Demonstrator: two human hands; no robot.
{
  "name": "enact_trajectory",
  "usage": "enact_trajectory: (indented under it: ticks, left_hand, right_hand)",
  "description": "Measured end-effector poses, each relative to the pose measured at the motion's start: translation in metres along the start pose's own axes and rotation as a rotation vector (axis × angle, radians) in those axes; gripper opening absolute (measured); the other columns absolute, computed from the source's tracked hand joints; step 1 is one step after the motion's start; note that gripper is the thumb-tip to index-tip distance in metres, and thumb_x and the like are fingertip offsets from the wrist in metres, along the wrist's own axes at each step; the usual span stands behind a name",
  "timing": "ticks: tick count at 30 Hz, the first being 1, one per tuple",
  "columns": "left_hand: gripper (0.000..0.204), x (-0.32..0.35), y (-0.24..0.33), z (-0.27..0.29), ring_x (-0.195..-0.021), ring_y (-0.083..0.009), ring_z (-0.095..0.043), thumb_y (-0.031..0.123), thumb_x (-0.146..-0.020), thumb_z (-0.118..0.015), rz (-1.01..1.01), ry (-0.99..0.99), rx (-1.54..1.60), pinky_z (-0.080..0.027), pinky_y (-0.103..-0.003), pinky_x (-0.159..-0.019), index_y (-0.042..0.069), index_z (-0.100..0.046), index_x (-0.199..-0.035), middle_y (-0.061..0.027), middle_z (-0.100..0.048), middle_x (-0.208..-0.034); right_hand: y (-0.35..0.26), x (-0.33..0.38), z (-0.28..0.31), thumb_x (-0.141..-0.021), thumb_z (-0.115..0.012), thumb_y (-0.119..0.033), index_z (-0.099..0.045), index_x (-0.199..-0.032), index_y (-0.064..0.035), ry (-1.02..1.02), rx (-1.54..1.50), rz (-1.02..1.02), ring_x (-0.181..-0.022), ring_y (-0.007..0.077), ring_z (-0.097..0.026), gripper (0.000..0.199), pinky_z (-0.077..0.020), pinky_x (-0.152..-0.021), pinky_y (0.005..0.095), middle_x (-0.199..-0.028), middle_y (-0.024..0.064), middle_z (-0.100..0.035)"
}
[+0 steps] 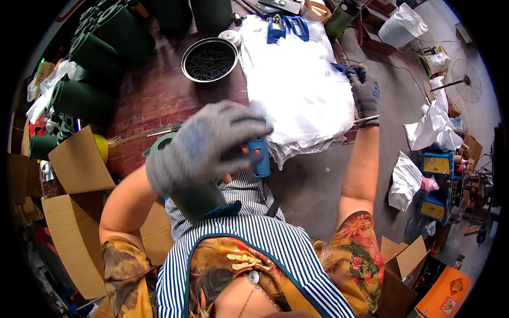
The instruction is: The person attaches a handle to a green thermal bottle using a screw and an electric drill, then places the bottle into a plastic bag and sets it into a cardboard box.
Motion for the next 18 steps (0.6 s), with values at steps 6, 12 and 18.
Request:
enact_trajectory:
  ticks: [6, 12, 18]
  left_hand:
    - [0.051, -0.112, -0.084, -0.067, -0.093, -0.0136, -0.066, 0.039, -0.094, -0.071, 0.671, -0.086, 1.031, -0.055, -0.027, -0.084, 0.000, -0.063, -0.126, -0.0073, -0.068, -0.110]
    - [0.074, -0.171, -0.087, -0.133, -0.092, -0.0176, -0.068, 0.071, -0.083, -0.068, 0.787, -0.253, 1.151, -0.058, -0.034, -0.081, 0.005, -0.064, -0.116, -0.0076, -0.068, -0.106]
    - [0.037, -0.139, -0.139, -0.117, -0.089, -0.0178, -0.069, 0.037, -0.097, -0.066, 0.210, -0.097, 0.841, -0.059, -0.034, -0.078, 0.006, -0.067, -0.118, -0.0076, -0.070, -0.104]
  right_hand:
    - [0.042, 0.025, -0.002, -0.095, -0.071, -0.016, -0.065, -0.085, -0.0011, 0.223, -0.599, -0.267, -0.059, 0.0088, -0.058, 0.018, -0.0484, -0.055, 0.0237, -0.070, 0.0015, -0.063]
    - [0.000, 0.055, -0.017, -0.095, -0.071, -0.014, -0.061, -0.081, -0.0044, 0.240, -0.897, -0.162, -0.061, 0.0060, -0.052, 0.020, -0.0461, -0.057, 0.0233, -0.072, -0.0004, -0.060]
    - [-0.109, 0.147, -0.027, -0.088, -0.078, -0.035, -0.062, -0.081, -0.0064, -0.129, -0.012, 0.284, -0.060, 0.0249, -0.056, 0.033, -0.0458, -0.057, 0.0371, -0.073, 0.0093, -0.057]
Point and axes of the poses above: each hand's wrist, its own x-axis away from the middle knuckle, its own z-axis out of the back of the hand, y = z × x, the point moved 5 cm from there along -x, towards the middle knuckle
